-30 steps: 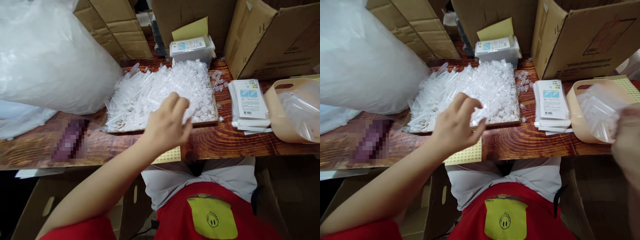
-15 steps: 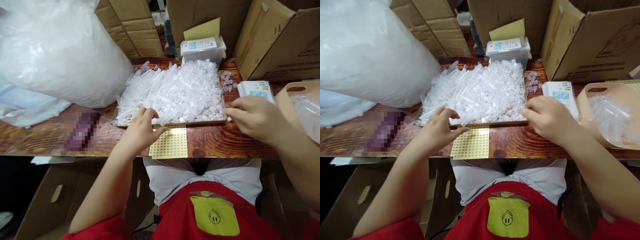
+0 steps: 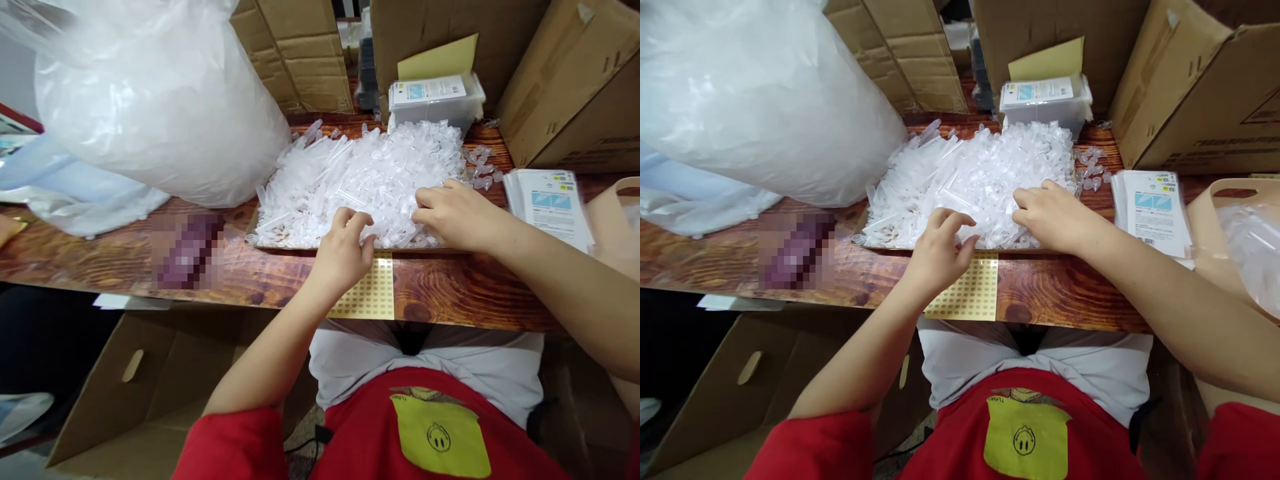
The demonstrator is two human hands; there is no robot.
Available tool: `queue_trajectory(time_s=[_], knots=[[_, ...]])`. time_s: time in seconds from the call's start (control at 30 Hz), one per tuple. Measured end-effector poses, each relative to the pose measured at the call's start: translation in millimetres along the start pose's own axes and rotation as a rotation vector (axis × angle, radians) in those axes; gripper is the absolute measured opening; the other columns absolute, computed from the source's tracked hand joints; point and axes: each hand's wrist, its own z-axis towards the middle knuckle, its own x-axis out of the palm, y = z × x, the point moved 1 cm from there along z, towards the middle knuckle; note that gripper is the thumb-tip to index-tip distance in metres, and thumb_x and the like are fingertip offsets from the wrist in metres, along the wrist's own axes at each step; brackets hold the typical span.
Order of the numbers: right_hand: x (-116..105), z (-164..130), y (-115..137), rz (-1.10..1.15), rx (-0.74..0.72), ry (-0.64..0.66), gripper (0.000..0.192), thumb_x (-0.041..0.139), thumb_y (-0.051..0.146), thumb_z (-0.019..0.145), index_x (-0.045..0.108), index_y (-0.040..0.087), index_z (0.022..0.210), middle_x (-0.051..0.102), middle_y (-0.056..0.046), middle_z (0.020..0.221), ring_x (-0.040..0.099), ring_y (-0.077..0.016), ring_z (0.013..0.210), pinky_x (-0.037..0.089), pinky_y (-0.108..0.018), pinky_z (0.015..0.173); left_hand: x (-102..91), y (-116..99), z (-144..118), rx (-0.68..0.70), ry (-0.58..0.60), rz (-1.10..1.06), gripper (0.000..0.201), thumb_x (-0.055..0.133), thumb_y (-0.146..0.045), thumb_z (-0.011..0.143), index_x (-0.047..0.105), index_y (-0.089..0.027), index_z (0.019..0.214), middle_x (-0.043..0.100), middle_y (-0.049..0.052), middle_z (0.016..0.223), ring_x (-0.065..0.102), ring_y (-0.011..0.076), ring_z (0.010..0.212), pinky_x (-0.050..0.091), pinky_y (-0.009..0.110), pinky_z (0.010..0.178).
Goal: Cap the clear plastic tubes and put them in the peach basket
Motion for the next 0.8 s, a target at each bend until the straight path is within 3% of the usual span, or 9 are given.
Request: queue_trajectory(time_s=[0.1, 0.23, 0.37, 0.5, 0.7, 0.8], knots=[[-1, 2, 2, -0.016, 0.004, 0.024, 0.018, 0.055, 0.013, 0.091, 0.072, 0.016, 0.093, 0.065, -0.014, 0.100, 0.057, -0.0254, 0.086, 0.028, -0.038, 0.077, -1.7, -14, 8, -0.044, 0.080, 0.050, 0.019, 0.058, -0.021, 0.095, 0.061, -0.021, 0.114, 0.058, 0.010, 0.125, 0.059, 0.0145, 0.071, 0.055, 0.041, 0.086], [1, 3, 0, 0.011, -0.023, 0.009, 0.016, 0.056, 0.014, 0.088, 0.071, 0.016, 0.093, 0.065, -0.012, 0.096, 0.059, -0.0259, 0.088, 0.028, -0.039, 0.080, -9.5, -29, 21, -0.105, 0.193, 0.156, 0.025, 0.059, -0.018, 0.092, 0.059, -0.019, 0.117, 0.059, 0.012, 0.120, 0.065, 0.0217, 0.085, 0.054, 0.042, 0.089], [8, -2, -11, 0.148, 0.011, -0.086, 0.019, 0.057, 0.019, 0.084, 0.069, 0.019, 0.099, 0.067, -0.009, 0.100, 0.058, -0.0233, 0.085, 0.030, -0.040, 0.085, -14.1, -38, 33, -0.131, 0.256, 0.250, 0.034, 0.058, -0.012, 0.089, 0.056, -0.018, 0.122, 0.062, 0.014, 0.119, 0.067, 0.0278, 0.097, 0.053, 0.042, 0.088], [16, -13, -21, 0.508, 0.119, -0.274, 0.018, 0.057, 0.026, 0.086, 0.065, 0.020, 0.101, 0.070, -0.007, 0.099, 0.061, -0.0226, 0.084, 0.037, -0.040, 0.086, -13.7, -38, 41, -0.121, 0.258, 0.280, 0.037, 0.056, -0.009, 0.089, 0.057, -0.018, 0.124, 0.064, 0.016, 0.117, 0.067, 0.0308, 0.100, 0.052, 0.044, 0.088], [15, -31, -17, 1.302, 0.474, -0.572, 0.027, 0.077, 0.040, 0.074, 0.064, 0.023, 0.089, 0.065, -0.002, 0.078, 0.056, -0.0187, 0.067, 0.043, -0.032, 0.060, -7.6, -32, 45, -0.044, 0.219, 0.279, 0.041, 0.058, -0.008, 0.083, 0.059, -0.018, 0.122, 0.071, 0.014, 0.110, 0.069, 0.0336, 0.105, 0.048, 0.046, 0.095], [10, -49, -12, 1.743, 0.646, -0.604, 0.033, 0.083, 0.045, 0.069, 0.064, 0.023, 0.083, 0.061, -0.001, 0.069, 0.055, -0.0173, 0.060, 0.044, -0.031, 0.053, -4.9, -32, 46, -0.051, 0.205, 0.296, 0.043, 0.056, -0.008, 0.083, 0.058, -0.018, 0.125, 0.075, 0.014, 0.106, 0.070, 0.0350, 0.104, 0.044, 0.049, 0.098]])
